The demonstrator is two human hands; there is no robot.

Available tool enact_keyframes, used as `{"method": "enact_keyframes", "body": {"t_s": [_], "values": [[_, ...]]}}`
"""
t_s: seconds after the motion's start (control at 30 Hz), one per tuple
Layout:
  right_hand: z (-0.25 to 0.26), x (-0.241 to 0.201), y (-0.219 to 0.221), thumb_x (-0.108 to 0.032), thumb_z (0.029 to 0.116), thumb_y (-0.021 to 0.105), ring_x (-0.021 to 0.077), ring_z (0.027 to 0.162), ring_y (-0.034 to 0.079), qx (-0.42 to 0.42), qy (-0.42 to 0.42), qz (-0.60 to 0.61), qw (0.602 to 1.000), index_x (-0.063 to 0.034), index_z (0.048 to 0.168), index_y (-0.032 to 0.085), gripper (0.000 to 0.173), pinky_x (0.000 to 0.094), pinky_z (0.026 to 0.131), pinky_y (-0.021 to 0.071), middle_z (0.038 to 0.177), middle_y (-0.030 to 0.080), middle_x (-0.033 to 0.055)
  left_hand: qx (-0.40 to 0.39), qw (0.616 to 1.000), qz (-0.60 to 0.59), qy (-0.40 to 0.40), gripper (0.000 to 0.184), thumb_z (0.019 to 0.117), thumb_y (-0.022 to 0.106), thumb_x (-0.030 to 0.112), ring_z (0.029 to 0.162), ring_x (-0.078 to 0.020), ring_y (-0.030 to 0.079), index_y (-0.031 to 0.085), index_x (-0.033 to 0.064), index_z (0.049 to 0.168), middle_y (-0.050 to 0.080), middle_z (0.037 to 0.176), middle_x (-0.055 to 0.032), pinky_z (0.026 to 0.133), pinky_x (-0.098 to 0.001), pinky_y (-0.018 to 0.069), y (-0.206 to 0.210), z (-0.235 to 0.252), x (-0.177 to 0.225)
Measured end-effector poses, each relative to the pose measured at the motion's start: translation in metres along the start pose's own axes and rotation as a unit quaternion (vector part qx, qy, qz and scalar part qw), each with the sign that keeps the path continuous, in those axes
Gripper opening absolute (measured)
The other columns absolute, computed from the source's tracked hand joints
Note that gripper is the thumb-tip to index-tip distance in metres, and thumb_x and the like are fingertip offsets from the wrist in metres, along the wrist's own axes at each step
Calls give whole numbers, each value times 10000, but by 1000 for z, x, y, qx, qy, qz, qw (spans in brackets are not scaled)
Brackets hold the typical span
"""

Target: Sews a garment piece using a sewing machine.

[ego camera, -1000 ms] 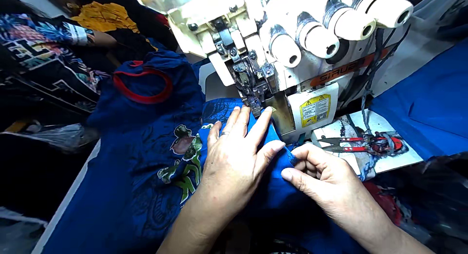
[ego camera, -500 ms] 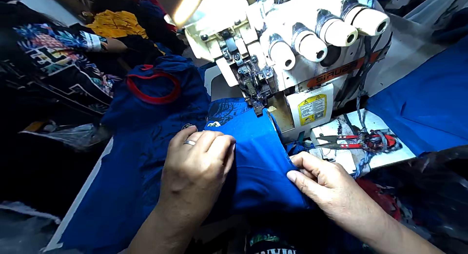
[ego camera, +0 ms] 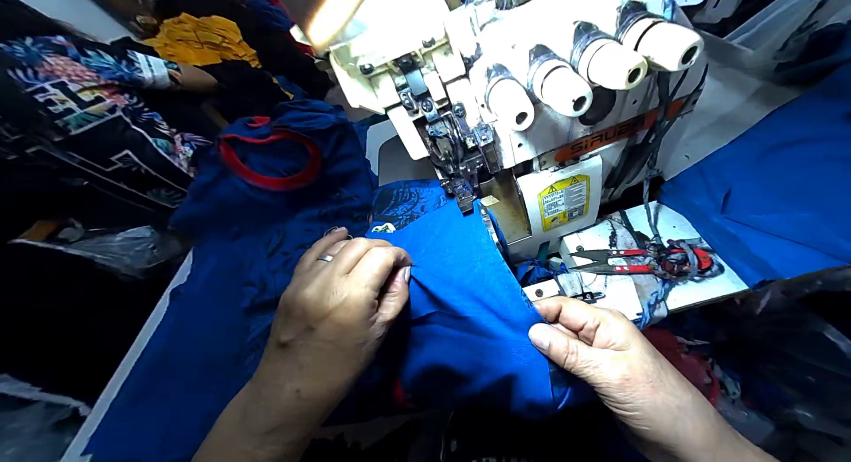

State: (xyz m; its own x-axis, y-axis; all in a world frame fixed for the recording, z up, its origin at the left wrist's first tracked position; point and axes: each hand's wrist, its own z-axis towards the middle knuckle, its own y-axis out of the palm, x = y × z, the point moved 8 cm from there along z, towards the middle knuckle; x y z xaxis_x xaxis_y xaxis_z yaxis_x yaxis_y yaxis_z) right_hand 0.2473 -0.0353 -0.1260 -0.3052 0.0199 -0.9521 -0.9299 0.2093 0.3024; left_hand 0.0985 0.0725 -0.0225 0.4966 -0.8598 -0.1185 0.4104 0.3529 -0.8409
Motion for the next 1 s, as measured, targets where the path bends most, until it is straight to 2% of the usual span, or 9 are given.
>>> {"method": "enact_keyframes", "body": {"t_s": [0.13, 0.33, 0.57, 0.67, 0.77, 0.83, 0.9, 0.93, 1.0], "values": [[13, 4, 7, -85, 992, 603, -4, 705, 657, 18, 38, 62, 997, -67, 1022, 708, 111, 154, 648, 534, 781, 708, -28, -124, 988, -45, -80, 202, 1009, 556, 22, 1029, -491, 658, 698, -121, 995, 697, 1015, -293, 975, -647, 443, 8, 24, -9], [38, -2, 23, -67, 1019, 582, 72, 746, 664, 29, 94, 167, 981, -43, 1054, 654, 83, 208, 685, 550, 840, 681, 48, -52, 994, -69, -64, 129, 945, 591, -4, 900, -419, 668, 690, -81, 913, 680, 942, -251, 812, -593, 505, 27, 42, -43], [36, 4, 24, -126, 1046, 547, 86, 770, 656, -3, 110, 193, 975, -65, 1032, 619, 95, 232, 705, 549, 848, 661, 50, -6, 975, -126, -181, 322, 1032, 522, 171, 1265, -411, 577, 677, -76, 1169, 598, 1345, -278, 1042, -572, 462, 6, -22, -67], [26, 8, 18, -120, 1038, 556, 101, 799, 674, -6, 106, 194, 975, -53, 1061, 638, 108, 246, 745, 564, 869, 681, 69, 125, 945, -182, -242, 367, 1062, 502, 197, 1266, -180, 561, 613, -120, 1210, 575, 1369, -229, 1051, -335, 465, -10, -109, -64], [15, 12, 6, -134, 1035, 565, 97, 843, 686, -9, 104, 155, 982, -67, 1060, 671, 128, 248, 794, 570, 903, 701, 58, 223, 904, -209, -298, 299, 1086, 433, 153, 1316, 4, 466, 574, -50, 1255, 551, 1412, -38, 1081, -234, 396, -5, -198, -32], [10, 14, -2, -143, 1029, 573, 89, 831, 683, -14, 91, 122, 988, -79, 1035, 693, 136, 238, 783, 569, 889, 706, 52, 262, 831, -299, -388, 389, 1082, 440, 135, 1308, 20, 465, 446, -124, 1372, 524, 1418, 1, 1077, -233, 415, 22, -249, -8], [8, 14, -8, -165, 1026, 571, 75, 818, 675, -27, 84, 84, 993, -101, 1007, 697, 142, 224, 765, 561, 871, 703, 36, 273, 677, -443, -520, 468, 1082, 401, 144, 1172, 8, 555, 284, -115, 1454, 527, 1319, 13, 982, -239, 497, 68, -275, 13], [6, 15, -10, -173, 1022, 576, 76, 823, 682, -31, 85, 71, 993, -105, 1012, 701, 143, 224, 767, 566, 877, 711, 38, 263, 584, -520, -565, 432, 1087, 414, 236, 1090, -30, 623, 336, -19, 1427, 589, 1221, 46, 919, -277, 549, 93, -279, 21], [4, 16, -13, -181, 1014, 586, 83, 831, 690, -32, 90, 59, 994, -103, 1019, 714, 150, 225, 769, 571, 892, 723, 49, 235, 439, -666, -555, 467, 945, 690, 430, 1024, -155, 702, 575, 97, 1251, 716, 1087, 0, 897, -394, 587, 127, -267, 30]]}}
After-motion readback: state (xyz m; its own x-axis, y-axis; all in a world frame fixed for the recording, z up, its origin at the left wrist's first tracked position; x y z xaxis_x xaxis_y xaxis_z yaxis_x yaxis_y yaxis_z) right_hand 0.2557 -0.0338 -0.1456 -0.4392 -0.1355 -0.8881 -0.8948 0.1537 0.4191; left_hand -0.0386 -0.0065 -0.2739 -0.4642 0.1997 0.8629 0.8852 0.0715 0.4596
